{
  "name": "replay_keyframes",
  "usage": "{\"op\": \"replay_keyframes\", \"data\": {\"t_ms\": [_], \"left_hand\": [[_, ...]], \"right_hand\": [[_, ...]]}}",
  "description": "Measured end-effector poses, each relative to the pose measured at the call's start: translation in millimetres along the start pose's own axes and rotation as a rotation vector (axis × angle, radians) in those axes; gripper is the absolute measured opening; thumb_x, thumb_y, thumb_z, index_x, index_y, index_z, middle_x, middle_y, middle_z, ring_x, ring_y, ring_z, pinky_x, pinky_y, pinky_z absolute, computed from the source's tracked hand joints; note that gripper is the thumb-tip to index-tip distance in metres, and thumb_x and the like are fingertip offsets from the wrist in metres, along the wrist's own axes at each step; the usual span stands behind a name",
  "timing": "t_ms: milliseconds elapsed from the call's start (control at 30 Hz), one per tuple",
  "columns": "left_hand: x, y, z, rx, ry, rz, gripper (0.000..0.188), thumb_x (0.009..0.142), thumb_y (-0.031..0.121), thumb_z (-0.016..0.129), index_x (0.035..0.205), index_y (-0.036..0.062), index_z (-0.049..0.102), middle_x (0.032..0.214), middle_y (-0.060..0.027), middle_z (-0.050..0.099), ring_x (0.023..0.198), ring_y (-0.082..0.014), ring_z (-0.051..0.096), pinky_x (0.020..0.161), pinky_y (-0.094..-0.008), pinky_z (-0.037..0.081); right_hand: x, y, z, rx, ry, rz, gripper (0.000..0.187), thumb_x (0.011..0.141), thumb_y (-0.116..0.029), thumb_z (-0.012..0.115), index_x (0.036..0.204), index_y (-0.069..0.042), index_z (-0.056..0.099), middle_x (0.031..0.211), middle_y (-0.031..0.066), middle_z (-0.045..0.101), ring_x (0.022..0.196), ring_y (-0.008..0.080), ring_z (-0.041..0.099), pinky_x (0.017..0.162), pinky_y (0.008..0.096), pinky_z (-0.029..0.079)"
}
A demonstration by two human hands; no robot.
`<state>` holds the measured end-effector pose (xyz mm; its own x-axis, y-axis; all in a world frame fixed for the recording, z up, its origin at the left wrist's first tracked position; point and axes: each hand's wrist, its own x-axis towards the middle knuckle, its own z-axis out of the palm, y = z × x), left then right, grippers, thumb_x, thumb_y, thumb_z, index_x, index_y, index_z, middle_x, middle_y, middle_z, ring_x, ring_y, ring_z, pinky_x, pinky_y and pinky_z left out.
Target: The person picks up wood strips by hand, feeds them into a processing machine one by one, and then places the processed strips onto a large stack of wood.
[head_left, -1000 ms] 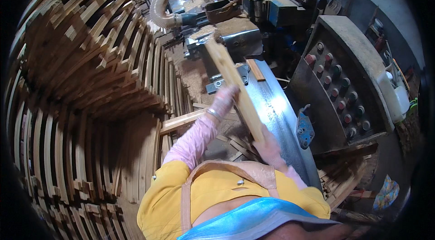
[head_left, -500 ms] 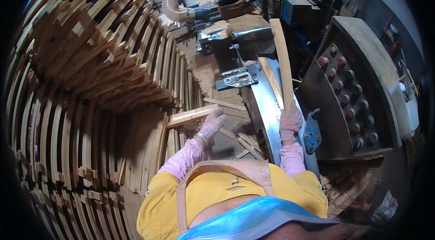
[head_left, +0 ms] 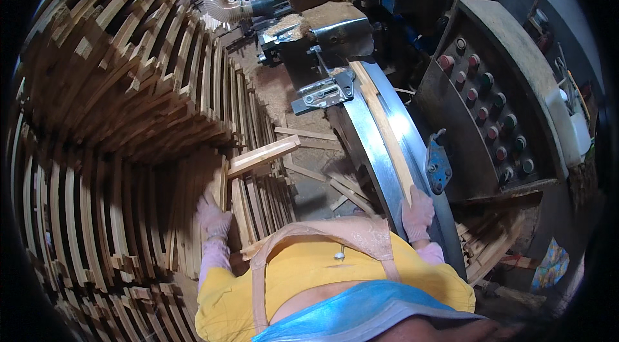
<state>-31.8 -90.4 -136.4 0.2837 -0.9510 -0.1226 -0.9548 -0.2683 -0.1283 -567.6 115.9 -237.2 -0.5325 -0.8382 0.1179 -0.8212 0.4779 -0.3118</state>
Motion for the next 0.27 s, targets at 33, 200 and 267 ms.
{"op": "replay_keyframes", "data": {"t_ms": [33, 200, 267], "left_hand": [[-2.8, -6.2, 10.1, 0.054, -0.003, -0.018, 0.108, 0.069, 0.03, 0.087, 0.158, 0.0085, 0.03, 0.156, -0.0197, 0.046, 0.148, -0.0366, 0.041, 0.122, -0.0458, 0.034], [22.4, -38.9, 74.4, 0.068, 0.083, 0.024, 0.108, 0.071, 0.032, 0.087, 0.161, 0.0156, 0.028, 0.164, -0.0167, 0.037, 0.152, -0.0359, 0.035, 0.124, -0.0486, 0.031], [34.2, -41.0, 81.6, 0.005, 0.048, 0.106, 0.109, 0.074, 0.033, 0.086, 0.163, 0.0196, 0.025, 0.169, -0.0152, 0.031, 0.156, -0.0365, 0.03, 0.128, -0.0502, 0.027]], "right_hand": [[-10.5, 0.8, -11.0, -0.017, -0.052, 0.033, 0.049, 0.087, -0.029, 0.075, 0.133, -0.017, 0.064, 0.123, 0.0089, 0.068, 0.112, 0.0343, 0.062, 0.094, 0.0497, 0.052], [46.2, -13.0, 13.0, -0.036, 0.159, -0.09, 0.047, 0.084, -0.028, 0.077, 0.128, -0.013, 0.067, 0.117, 0.0102, 0.07, 0.107, 0.0359, 0.063, 0.087, 0.052, 0.052], [80.4, -19.1, 23.0, -0.014, 0.201, -0.131, 0.046, 0.084, -0.028, 0.078, 0.126, -0.012, 0.068, 0.116, 0.0112, 0.07, 0.106, 0.037, 0.063, 0.085, 0.0531, 0.051]]}}
